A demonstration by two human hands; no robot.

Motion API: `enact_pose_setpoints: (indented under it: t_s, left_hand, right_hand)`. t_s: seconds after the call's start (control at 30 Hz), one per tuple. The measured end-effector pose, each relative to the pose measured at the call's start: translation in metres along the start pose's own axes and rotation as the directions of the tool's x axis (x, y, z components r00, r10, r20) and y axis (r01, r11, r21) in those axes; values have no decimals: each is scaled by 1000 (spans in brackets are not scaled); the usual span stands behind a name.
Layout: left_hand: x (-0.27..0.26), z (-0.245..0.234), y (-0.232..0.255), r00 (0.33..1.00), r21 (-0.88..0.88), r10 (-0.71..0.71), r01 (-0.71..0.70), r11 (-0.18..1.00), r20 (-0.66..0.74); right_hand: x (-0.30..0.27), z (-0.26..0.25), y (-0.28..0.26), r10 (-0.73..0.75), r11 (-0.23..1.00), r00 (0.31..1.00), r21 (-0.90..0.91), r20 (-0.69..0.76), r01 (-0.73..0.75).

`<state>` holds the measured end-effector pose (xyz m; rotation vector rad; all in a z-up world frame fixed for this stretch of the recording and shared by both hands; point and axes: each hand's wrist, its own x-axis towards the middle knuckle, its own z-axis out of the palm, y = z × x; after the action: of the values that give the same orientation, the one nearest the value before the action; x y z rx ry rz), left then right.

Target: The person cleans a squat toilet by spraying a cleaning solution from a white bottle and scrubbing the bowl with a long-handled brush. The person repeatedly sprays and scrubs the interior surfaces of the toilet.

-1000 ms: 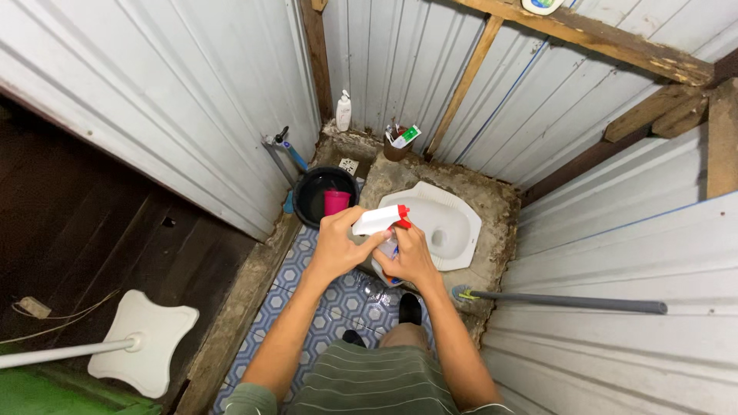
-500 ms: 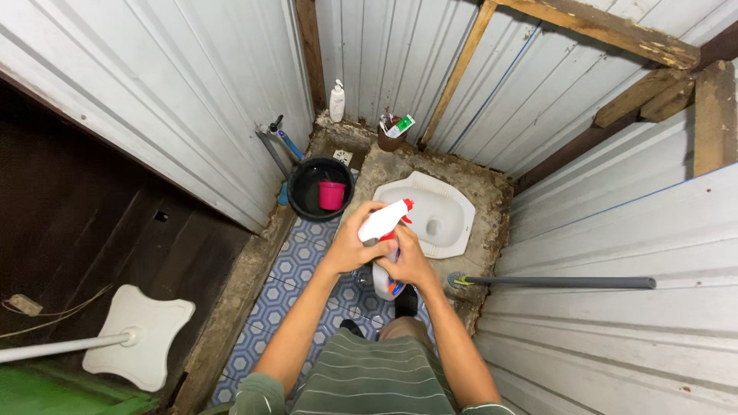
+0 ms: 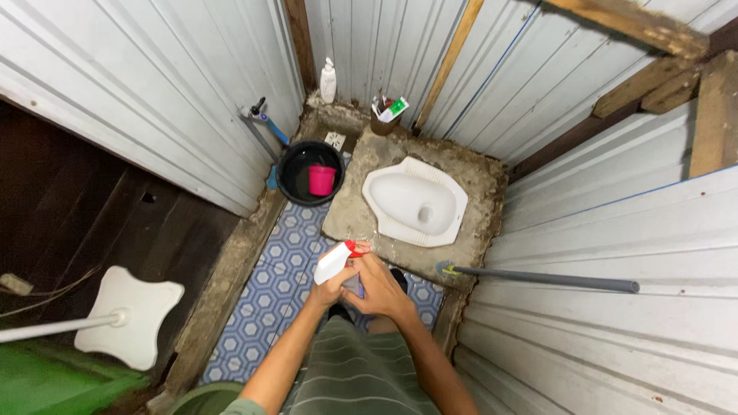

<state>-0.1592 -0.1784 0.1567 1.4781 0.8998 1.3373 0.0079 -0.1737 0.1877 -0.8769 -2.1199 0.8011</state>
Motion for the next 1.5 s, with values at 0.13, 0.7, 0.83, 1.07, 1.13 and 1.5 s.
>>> enact_pose_setpoints:
  t_s: [0.13,0.7,0.83,1.07,1.13,1.5]
  left_hand:
    - [-9,-5,-1,975,-127,-205,193,973,-88]
    - [-41,-21,-68,751,111,-593,642,759,-290]
    - [-34,-21,-73,751,216,-602,657,723,-270]
    - [-23,-6,-70,771,291,-606,636,715,-197]
    - [-18,1,-70,788,299,-591,614,731,-173]
    - [9,41,-87,774,513,-625,578,635,-100]
  right_hand:
    - [-21,-17,2,54,991,991,-117,-121,-69]
    - [-140,-11,81,582,791,780,-63,-229,-608]
    - [-156,-4,75,542,818,794,-40,-276,-573]
    - [-178,-8,79,610,756,740,-70,-284,-650]
    - [-181,-13,82,643,725,713,-76,-278,-684]
    - [-186,-36,122,600,779,735,22,-315,-626]
